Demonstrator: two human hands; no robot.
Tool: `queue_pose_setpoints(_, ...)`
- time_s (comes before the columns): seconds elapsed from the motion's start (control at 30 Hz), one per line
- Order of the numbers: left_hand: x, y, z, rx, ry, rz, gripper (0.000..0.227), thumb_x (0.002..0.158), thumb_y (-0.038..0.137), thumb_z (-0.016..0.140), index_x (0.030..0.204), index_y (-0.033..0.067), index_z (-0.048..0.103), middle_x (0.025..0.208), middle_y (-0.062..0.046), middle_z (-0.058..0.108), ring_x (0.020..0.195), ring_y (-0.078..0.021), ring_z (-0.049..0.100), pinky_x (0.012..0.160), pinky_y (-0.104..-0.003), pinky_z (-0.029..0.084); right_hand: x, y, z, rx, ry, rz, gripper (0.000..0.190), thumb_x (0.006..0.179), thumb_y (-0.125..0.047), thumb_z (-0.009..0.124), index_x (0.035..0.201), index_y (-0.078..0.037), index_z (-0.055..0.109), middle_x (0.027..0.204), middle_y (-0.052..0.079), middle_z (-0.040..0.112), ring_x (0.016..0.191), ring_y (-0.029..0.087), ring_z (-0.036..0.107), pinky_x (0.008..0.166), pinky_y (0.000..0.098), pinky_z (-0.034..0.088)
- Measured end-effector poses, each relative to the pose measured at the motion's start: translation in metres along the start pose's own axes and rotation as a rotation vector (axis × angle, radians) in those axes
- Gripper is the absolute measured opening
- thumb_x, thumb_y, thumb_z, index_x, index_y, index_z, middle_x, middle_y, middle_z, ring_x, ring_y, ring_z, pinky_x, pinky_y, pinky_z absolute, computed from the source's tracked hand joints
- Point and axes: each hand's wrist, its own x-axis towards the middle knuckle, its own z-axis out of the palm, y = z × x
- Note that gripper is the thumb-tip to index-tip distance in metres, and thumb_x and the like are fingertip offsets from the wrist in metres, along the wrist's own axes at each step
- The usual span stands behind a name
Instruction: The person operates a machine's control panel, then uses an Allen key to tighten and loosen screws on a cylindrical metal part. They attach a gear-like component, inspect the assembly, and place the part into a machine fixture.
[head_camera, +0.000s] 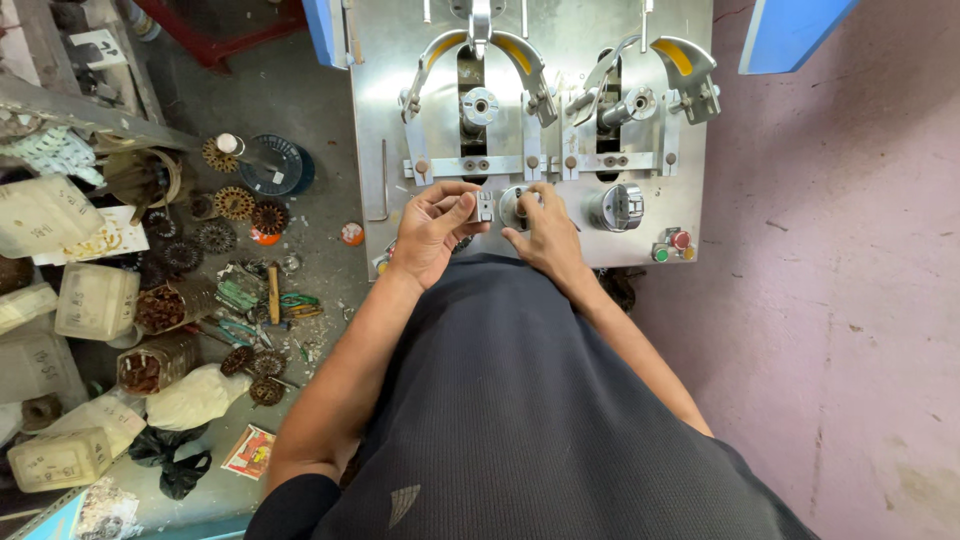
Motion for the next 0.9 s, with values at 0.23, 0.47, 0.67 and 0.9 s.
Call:
queue_pose_setpoints(0.23,-0.001,0.001,-0.006,-0.051,0.114,-0.005,0.025,0.091,0.019,0.080,0.106,0.0012,0.070,0.093,-0.012,0.076,0.080,-0.0264,0.077,0.069,-0.037,0.065,-0.004,0.013,0.015,-0.120,0.058,-0.161,0.055,0.073,-0.019,0.090,0.116,0.000,0.061,0.149,0.026,0.047,0.127,0.043,0.055,0.095,0.0469,0.054)
queue_pose_setpoints(0.47,-0.003,0.007,-0.002,0.057,0.154,0.002,0.028,0.087,0.017,0.082,0.103,-0.0022,0.069,0.089,-0.015,0.077,0.077,-0.0272,0.078,0.066,-0.036,0.066,0.008,0.036,0.026,0.139,0.008,-0.075,0.045,0.073,-0.011,0.090,0.104,0.003,0.062,0.142,0.020,0.058,0.113,0.036,0.067,0.092,0.0437,0.059)
queue_pose_setpoints(0.67,-0.007,0.017,0.009,0.338,0.204,0.004,0.021,0.087,0.010,0.082,0.098,-0.0036,0.071,0.084,-0.014,0.076,0.069,-0.0185,0.073,0.061,-0.032,0.064,-0.007,0.041,0.003,1.207,0.037,0.189,0.039,0.075,-0.001,0.090,0.102,-0.003,0.061,0.144,0.018,0.059,0.118,0.027,0.065,0.096,0.0465,0.061)
queue_pose_setpoints(0.9,-0.009,0.024,0.036,0.318,0.101,-0.010,0.019,0.086,0.012,0.084,0.094,-0.0007,0.071,0.084,-0.012,0.076,0.074,-0.0137,0.073,0.064,-0.030,0.067,-0.034,-0.005,-0.051,1.427,0.126,-0.112,0.035,0.083,0.006,0.085,0.108,-0.003,0.061,0.153,0.026,0.053,0.134,0.028,0.062,0.111,0.0423,0.056)
